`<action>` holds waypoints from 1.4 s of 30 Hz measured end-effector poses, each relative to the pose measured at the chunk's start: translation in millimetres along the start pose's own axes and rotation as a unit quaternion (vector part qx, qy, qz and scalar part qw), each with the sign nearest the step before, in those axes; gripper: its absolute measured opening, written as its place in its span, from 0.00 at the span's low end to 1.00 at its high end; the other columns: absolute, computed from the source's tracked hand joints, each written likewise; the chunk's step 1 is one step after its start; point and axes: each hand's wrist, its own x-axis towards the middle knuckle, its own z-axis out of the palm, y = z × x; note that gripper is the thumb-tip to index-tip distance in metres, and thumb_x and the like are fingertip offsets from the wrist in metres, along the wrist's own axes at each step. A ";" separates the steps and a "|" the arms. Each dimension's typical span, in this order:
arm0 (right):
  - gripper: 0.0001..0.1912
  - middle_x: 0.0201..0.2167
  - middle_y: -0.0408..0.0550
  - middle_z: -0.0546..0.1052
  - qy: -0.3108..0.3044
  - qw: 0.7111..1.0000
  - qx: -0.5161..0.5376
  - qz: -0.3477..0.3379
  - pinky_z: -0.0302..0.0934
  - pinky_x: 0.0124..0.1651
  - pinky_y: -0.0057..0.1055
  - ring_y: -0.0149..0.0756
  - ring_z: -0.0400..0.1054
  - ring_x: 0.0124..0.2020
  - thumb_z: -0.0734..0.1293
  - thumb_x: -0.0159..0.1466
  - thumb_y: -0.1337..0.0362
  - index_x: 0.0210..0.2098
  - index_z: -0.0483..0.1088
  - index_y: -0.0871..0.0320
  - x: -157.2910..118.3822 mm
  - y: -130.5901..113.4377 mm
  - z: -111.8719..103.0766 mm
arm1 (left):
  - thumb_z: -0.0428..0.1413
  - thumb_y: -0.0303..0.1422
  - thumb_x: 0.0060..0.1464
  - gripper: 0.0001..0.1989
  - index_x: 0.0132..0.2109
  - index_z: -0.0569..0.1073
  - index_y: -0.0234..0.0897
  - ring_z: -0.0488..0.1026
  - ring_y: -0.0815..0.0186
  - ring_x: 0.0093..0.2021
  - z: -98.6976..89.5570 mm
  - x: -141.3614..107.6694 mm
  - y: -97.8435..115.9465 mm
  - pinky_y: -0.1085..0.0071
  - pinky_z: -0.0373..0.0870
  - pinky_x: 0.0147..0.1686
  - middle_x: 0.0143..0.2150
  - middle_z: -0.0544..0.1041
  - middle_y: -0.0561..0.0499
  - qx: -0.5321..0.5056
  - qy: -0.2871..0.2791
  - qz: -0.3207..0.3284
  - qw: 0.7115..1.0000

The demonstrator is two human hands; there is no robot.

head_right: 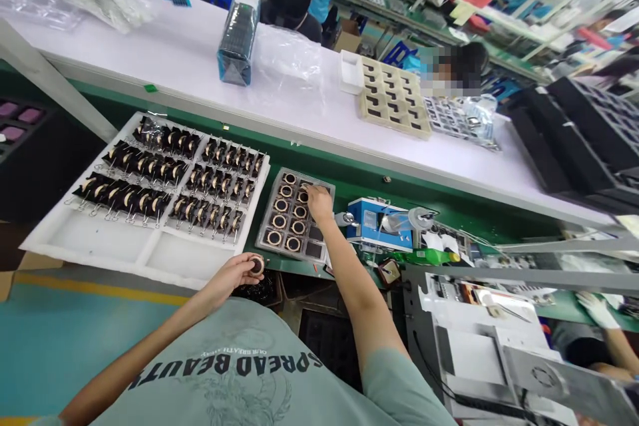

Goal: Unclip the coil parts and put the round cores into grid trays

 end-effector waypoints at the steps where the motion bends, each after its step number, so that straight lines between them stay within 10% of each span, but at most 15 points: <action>1: 0.20 0.47 0.60 0.79 0.005 1.000 0.002 0.009 0.64 0.55 0.42 0.48 0.70 0.50 0.56 0.71 0.62 0.47 0.78 0.61 3.4 -1.2 -0.4 | 0.62 0.36 0.52 0.11 0.42 0.76 0.35 0.78 0.61 0.39 2.2 2.1 2.8 0.67 0.74 0.41 0.38 0.78 0.46 -0.006 0.003 0.008 1.000; 7: 0.17 0.44 0.61 0.79 0.052 0.994 0.037 0.093 0.64 0.55 0.46 0.50 0.70 0.49 0.62 0.66 0.60 0.43 0.78 0.63 5.6 -21.6 -17.7 | 0.62 0.34 0.51 0.16 0.47 0.76 0.38 0.75 0.65 0.39 15.6 20.4 14.6 0.73 0.68 0.35 0.39 0.80 0.48 0.009 0.092 0.126 0.988; 11: 0.19 0.43 0.57 0.79 0.088 0.988 0.116 0.047 0.68 0.50 0.45 0.46 0.73 0.43 0.62 0.68 0.55 0.50 0.75 0.60 -59.0 -71.5 -44.9 | 0.66 0.34 0.45 0.16 0.42 0.74 0.36 0.75 0.66 0.35 25.2 34.3 11.7 0.71 0.69 0.36 0.34 0.79 0.50 -0.067 0.118 0.145 0.980; 16: 0.18 0.54 0.55 0.77 -0.061 0.976 0.178 -0.111 0.66 0.57 0.49 0.48 0.71 0.54 0.67 0.66 0.55 0.54 0.75 0.51 -146.9 -125.7 -71.8 | 0.67 0.33 0.44 0.15 0.40 0.76 0.34 0.75 0.66 0.35 40.3 38.8 1.5 0.68 0.69 0.42 0.34 0.79 0.49 -0.127 0.104 0.122 0.979; 23: 0.17 0.45 0.56 0.80 -0.045 0.986 0.160 0.023 0.68 0.53 0.49 0.48 0.74 0.47 0.60 0.69 0.56 0.49 0.77 0.51 -152.5 -101.8 -80.3 | 0.63 0.37 0.51 0.10 0.37 0.80 0.36 0.75 0.57 0.44 51.4 33.9 14.8 0.63 0.67 0.48 0.39 0.80 0.45 0.073 -0.004 0.159 0.985; 27: 0.19 0.38 0.55 0.80 0.021 0.985 0.117 0.121 0.69 0.43 0.41 0.44 0.73 0.36 0.58 0.69 0.55 0.44 0.78 0.56 -157.6 -64.2 -78.3 | 0.59 0.39 0.55 0.13 0.45 0.79 0.37 0.70 0.46 0.54 17.2 26.5 41.1 0.54 0.63 0.54 0.50 0.77 0.38 0.394 0.193 0.278 0.855; 32: 0.20 0.36 0.53 0.79 0.031 0.986 0.041 0.159 0.65 0.41 0.36 0.41 0.72 0.34 0.58 0.69 0.56 0.43 0.79 0.58 -169.7 -29.0 -68.7 | 0.51 0.41 0.61 0.20 0.52 0.73 0.29 0.64 0.38 0.55 -26.8 20.0 57.8 0.49 0.60 0.51 0.53 0.70 0.27 0.640 0.367 0.218 0.639; 42: 0.21 0.46 0.57 0.79 -0.012 0.997 -0.038 0.059 0.63 0.50 0.40 0.48 0.70 0.47 0.62 0.68 0.57 0.55 0.75 0.58 -193.6 -26.1 -60.2 | 0.49 0.40 0.62 0.19 0.48 0.77 0.33 0.63 0.38 0.55 -16.1 28.0 57.5 0.50 0.57 0.49 0.53 0.70 0.29 0.691 0.375 0.232 0.573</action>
